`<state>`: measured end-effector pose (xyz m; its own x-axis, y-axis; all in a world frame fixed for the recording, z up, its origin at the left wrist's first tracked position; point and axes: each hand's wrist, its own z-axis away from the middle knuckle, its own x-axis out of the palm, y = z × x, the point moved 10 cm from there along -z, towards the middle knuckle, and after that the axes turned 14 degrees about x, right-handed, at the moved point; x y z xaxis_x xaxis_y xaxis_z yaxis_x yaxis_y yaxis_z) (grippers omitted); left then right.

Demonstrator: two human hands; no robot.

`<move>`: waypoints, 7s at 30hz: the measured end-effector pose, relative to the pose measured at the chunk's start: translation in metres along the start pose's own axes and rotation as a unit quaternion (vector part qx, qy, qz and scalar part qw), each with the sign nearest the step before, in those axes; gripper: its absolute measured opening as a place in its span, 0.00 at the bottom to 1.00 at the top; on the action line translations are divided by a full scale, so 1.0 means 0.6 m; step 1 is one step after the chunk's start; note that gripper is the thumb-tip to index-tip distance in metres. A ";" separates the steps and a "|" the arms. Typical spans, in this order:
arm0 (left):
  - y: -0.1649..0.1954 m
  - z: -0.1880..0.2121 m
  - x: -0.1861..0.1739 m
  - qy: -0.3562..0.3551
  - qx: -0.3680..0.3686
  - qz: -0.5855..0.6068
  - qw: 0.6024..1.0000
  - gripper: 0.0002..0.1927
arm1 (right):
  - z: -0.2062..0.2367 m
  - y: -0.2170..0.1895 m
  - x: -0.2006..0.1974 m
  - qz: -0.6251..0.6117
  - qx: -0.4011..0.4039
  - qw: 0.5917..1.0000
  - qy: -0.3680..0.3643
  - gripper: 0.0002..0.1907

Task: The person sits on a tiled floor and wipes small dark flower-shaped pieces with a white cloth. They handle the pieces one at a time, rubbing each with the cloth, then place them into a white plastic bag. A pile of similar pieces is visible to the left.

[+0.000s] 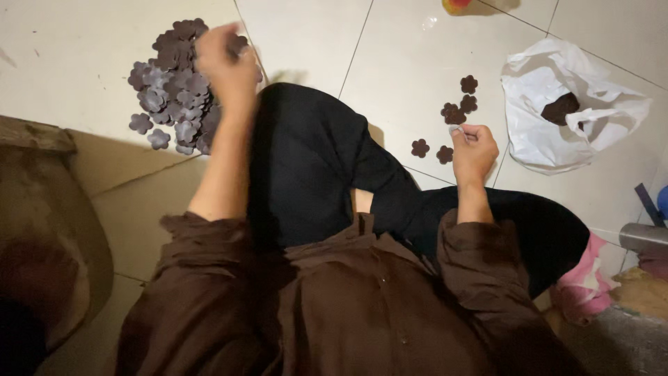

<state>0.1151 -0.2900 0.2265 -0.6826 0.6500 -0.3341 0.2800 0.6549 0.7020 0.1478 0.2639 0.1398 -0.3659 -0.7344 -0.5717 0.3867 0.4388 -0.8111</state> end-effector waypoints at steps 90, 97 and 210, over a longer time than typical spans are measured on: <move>0.176 0.273 0.658 -0.688 0.131 -0.064 0.711 0.34 | -0.178 -0.101 0.221 0.145 -0.104 0.978 -0.106 0.04; 0.177 0.292 0.654 -0.703 0.134 -0.055 0.696 0.33 | -0.198 -0.112 0.205 0.117 -0.153 0.980 -0.051 0.06; 0.141 0.150 0.662 -0.482 0.093 -0.029 0.871 0.14 | -0.227 -0.107 0.237 0.099 -0.049 0.983 -0.150 0.08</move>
<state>-0.0716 0.0586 0.0965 0.1585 0.5767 -0.8014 0.4304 0.6902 0.5818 -0.0443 0.2021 0.0935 -0.0209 -0.7431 -0.6688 0.3361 0.6248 -0.7048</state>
